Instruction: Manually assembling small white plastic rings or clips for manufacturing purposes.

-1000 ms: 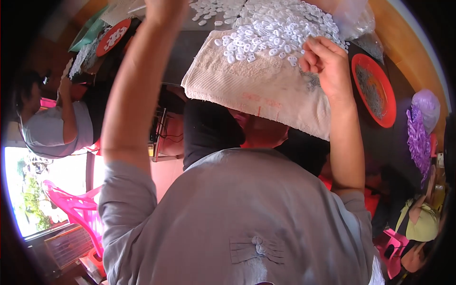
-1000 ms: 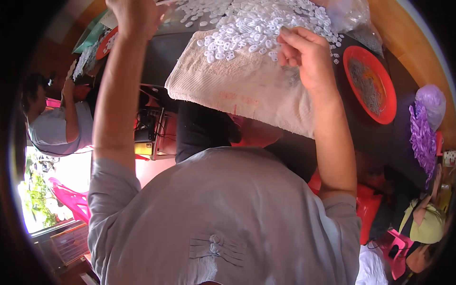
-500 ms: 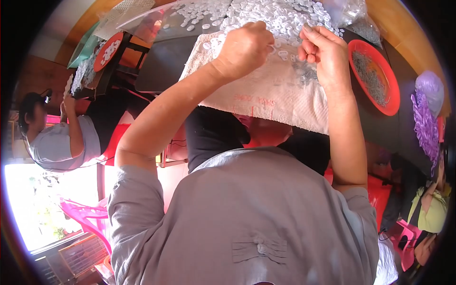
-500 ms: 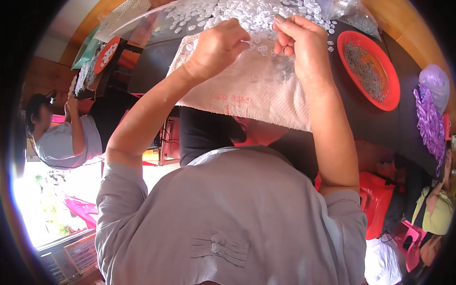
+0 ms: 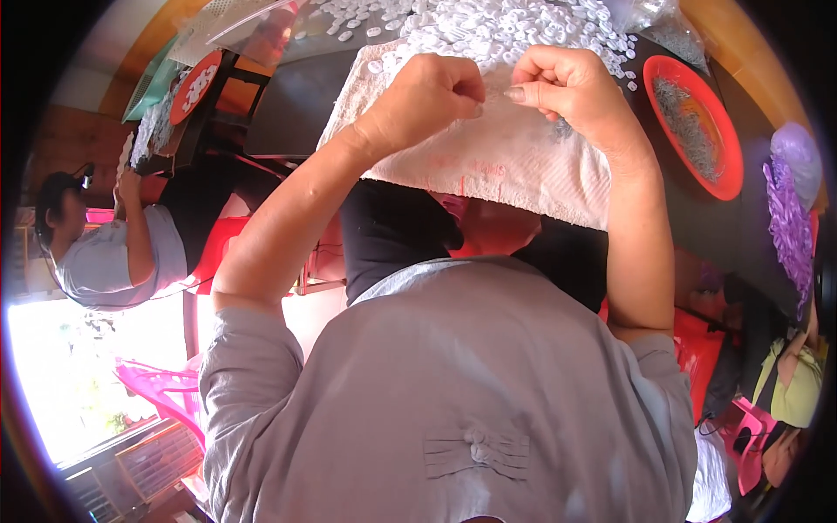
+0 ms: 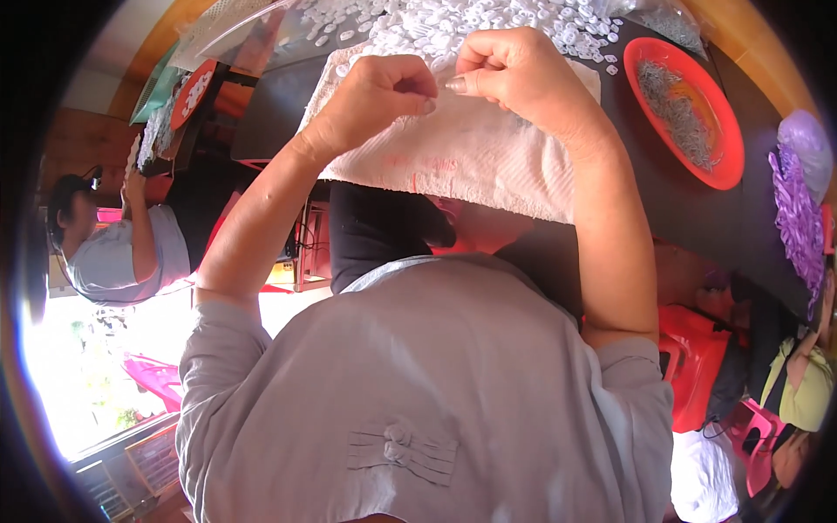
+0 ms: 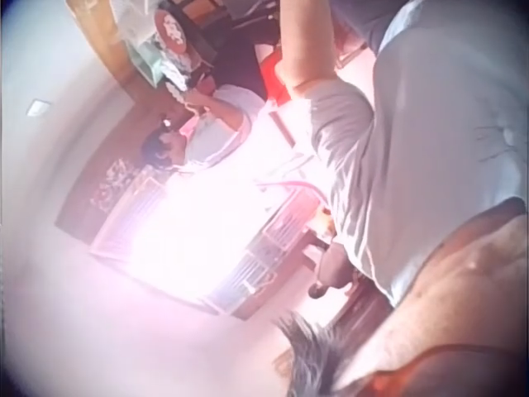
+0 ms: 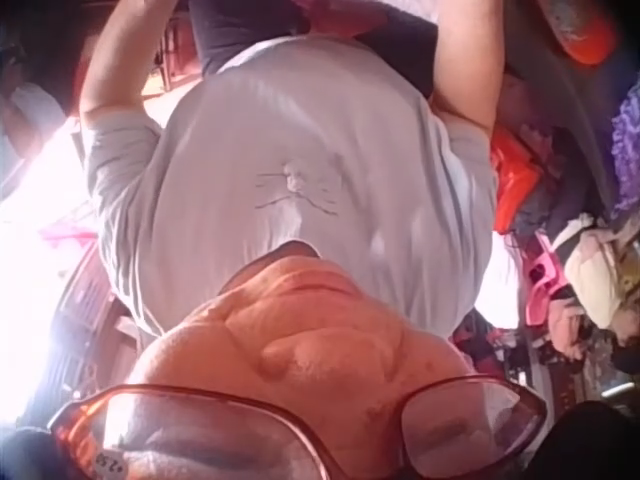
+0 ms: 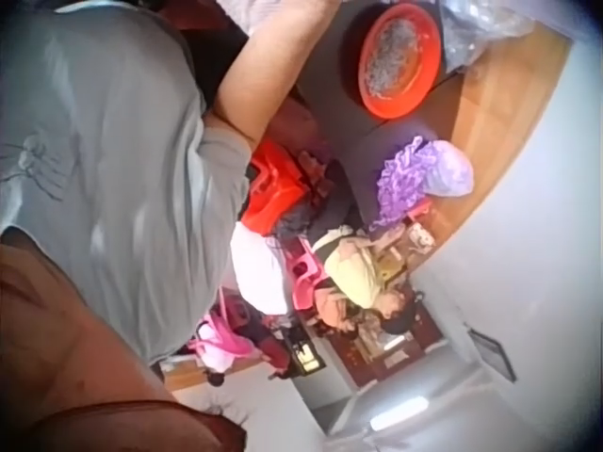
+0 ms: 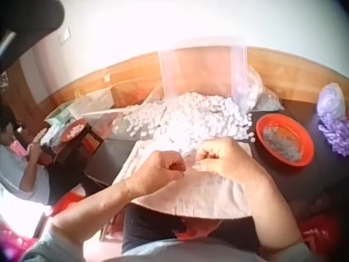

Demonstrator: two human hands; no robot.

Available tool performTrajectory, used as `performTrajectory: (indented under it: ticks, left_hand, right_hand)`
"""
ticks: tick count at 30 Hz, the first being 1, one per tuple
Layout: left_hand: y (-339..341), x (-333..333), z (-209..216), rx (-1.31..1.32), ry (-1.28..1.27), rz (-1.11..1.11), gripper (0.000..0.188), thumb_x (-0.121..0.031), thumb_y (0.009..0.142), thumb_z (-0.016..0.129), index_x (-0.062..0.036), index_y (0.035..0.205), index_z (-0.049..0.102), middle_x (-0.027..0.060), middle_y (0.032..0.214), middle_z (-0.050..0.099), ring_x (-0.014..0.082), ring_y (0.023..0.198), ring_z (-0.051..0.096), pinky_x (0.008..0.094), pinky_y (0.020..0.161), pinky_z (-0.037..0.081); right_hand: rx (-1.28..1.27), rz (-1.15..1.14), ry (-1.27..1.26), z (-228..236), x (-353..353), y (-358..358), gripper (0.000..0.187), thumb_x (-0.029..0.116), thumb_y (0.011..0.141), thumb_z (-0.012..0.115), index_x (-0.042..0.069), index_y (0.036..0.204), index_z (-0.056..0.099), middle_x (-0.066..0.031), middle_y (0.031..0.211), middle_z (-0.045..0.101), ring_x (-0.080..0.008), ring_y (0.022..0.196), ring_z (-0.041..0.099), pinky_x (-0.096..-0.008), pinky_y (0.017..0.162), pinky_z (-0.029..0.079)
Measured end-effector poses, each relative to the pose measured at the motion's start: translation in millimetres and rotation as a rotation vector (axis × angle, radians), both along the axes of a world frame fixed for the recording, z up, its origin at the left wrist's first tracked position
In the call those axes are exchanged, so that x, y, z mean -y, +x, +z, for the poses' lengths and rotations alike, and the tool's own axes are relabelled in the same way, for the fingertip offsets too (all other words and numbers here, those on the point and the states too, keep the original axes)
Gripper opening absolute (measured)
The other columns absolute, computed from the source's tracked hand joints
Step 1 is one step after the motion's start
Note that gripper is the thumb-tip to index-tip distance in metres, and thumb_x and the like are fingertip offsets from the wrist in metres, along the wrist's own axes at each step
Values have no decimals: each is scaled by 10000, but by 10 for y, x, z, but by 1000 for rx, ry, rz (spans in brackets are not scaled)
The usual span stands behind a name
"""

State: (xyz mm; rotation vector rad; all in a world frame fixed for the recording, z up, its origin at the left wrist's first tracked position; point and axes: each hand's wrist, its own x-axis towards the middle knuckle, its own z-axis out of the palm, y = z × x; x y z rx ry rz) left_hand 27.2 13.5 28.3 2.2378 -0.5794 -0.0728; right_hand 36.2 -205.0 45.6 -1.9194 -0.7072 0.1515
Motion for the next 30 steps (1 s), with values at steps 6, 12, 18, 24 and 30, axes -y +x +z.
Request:
performTrajectory:
  ticks: [6,12,18,24,30]
  left_hand:
    - [-271,167,-49,576,115,-149,101,-70,704,651,-81,795,608,81,804,567,282,747,617,384,642,515]
    - [-324,256,-174,491,230,-109,70,-47,763,632,-44,831,614,82,787,582,276,735,594,356,668,493]
    - [-204,142,63,-257,-368,129,146,-134,817,658,7,854,664,32,689,614,96,572,511,254,518,425]
    - [-131,128,282,-546,-713,78,129,-60,846,628,62,890,628,75,705,602,103,552,522,232,453,362]
    - [-71,108,336,-736,-867,-10,145,-52,891,542,72,956,577,101,749,602,132,573,536,233,471,372]
  right_hand:
    - [79,-149,59,-90,-14,45,98,93,842,648,27,788,599,47,624,509,-32,548,436,-208,503,354]
    - [64,-144,116,-5,-61,-17,77,63,854,630,20,796,602,41,633,524,-32,547,440,-207,503,351]
    - [20,-108,260,26,-53,-70,44,40,842,638,10,872,647,29,747,605,-32,636,497,-195,560,383]
    - [242,-31,242,-64,-110,-68,180,19,841,637,23,1014,685,10,856,668,-36,698,536,-186,624,423]
    - [145,-93,289,43,-119,-145,164,15,830,652,31,987,696,13,832,667,-29,707,551,-185,620,437]
